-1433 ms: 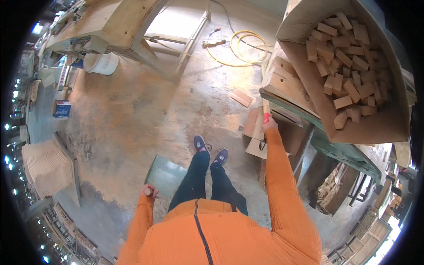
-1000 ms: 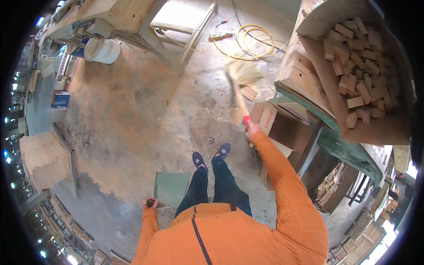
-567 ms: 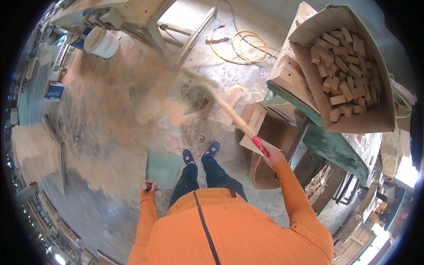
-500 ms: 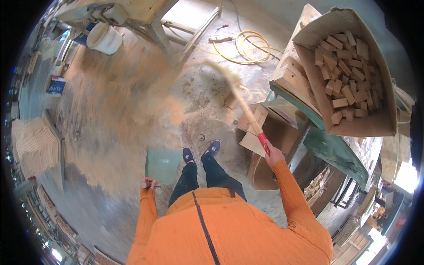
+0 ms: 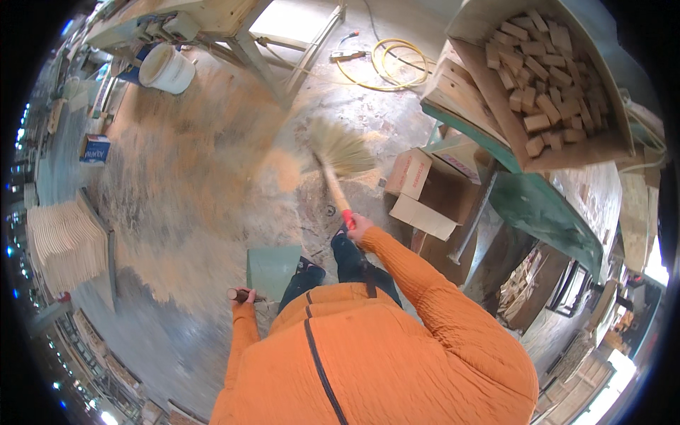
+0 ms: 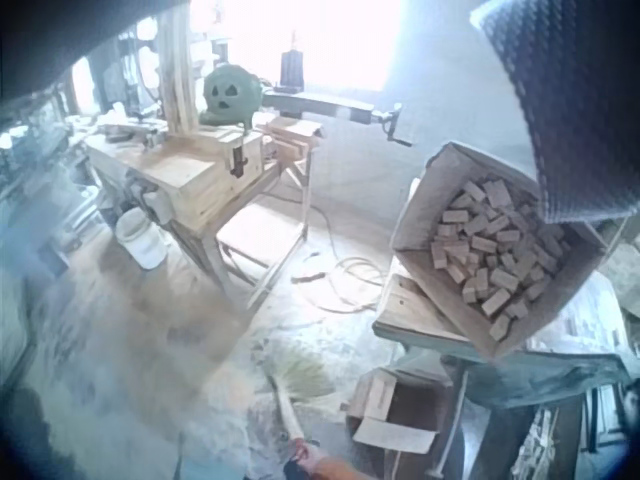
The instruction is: The person sweeps sawdust and debris on the workshop floor using a broom and dustpan, then collects the swept material into a dustpan. The person also briefly handles small wooden blocks near a woodworking machine.
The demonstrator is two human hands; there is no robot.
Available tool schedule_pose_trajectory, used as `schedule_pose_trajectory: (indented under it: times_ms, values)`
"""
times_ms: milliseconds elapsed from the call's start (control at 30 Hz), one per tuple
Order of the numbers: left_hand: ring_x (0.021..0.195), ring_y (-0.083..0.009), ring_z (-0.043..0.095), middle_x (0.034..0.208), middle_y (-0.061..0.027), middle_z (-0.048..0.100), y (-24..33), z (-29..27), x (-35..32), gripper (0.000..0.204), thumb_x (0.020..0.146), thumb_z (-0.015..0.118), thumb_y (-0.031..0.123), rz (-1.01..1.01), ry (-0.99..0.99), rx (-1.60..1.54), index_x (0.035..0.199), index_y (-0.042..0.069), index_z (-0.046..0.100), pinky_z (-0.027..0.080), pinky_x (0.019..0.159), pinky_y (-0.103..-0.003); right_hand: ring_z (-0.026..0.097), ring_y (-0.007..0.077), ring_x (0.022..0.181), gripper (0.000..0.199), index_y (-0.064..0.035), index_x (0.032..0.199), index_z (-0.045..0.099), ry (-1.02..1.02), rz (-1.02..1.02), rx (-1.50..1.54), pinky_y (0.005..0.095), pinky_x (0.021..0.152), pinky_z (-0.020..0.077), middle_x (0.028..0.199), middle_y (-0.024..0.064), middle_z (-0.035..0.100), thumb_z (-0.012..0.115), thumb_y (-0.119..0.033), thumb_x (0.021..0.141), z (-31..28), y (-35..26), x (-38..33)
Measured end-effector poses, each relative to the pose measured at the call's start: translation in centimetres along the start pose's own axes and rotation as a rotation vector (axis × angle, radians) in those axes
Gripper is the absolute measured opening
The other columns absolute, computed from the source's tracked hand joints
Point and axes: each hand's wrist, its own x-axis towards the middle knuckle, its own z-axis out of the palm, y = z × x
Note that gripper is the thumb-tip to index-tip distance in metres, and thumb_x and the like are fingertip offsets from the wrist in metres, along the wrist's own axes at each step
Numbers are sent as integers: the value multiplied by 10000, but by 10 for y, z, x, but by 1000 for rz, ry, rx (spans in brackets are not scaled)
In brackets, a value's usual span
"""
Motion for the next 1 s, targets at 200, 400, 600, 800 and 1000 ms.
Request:
schedule_pose_trajectory:
  times_ms: [200, 400, 600, 800, 1000]
  values:
    - [706, -136, 509, 736, -16, 527, -17, -34, 8, 243, 650, 709, 33, -50, 14, -25, 785, 92, 516, 429, 655, -285, 575, 237, 767, 572, -71, 1167, 486, -333, -78, 270, 327, 691, 456, 868, 132, 599, 622, -153, 618, -4, -37, -31]
    - [692, -133, 512, 741, -23, 536, -64, -68, 7, 205, 694, 683, 63, 26, -64, -61, 802, 76, 509, 431, 645, -279, 586, 356, 824, 581, -142, 1240, 421, 28, -156, -71, 394, 729, 465, 904, 202, 600, 558, -158, 675, -3, -1, -145]
    - [679, -119, 506, 736, -23, 534, -83, -117, 6, 181, 724, 663, 105, 75, -210, 42, 808, 72, 507, 431, 624, -259, 596, 295, 680, 586, -118, 1252, 415, 481, 264, -20, 364, 619, 478, 804, 177, 605, 554, -84, 683, 68, 75, -124]
    - [654, -117, 503, 722, -21, 529, -121, -172, -6, 197, 706, 676, 90, 106, -140, 59, 793, 66, 500, 435, 600, -258, 498, 147, 476, 580, -53, 1212, 455, 68, 309, 702, 284, 417, 409, 683, 76, 540, 587, 8, 651, 127, 3, -102]
    - [628, -124, 503, 709, -22, 523, -136, -187, -17, 230, 669, 688, 44, 70, -103, -7, 797, 60, 498, 440, 581, -275, 572, 224, 601, 650, -95, 1243, 417, -212, 112, 568, 339, 510, 460, 756, 97, 594, 646, -94, 634, 159, -51, -123]
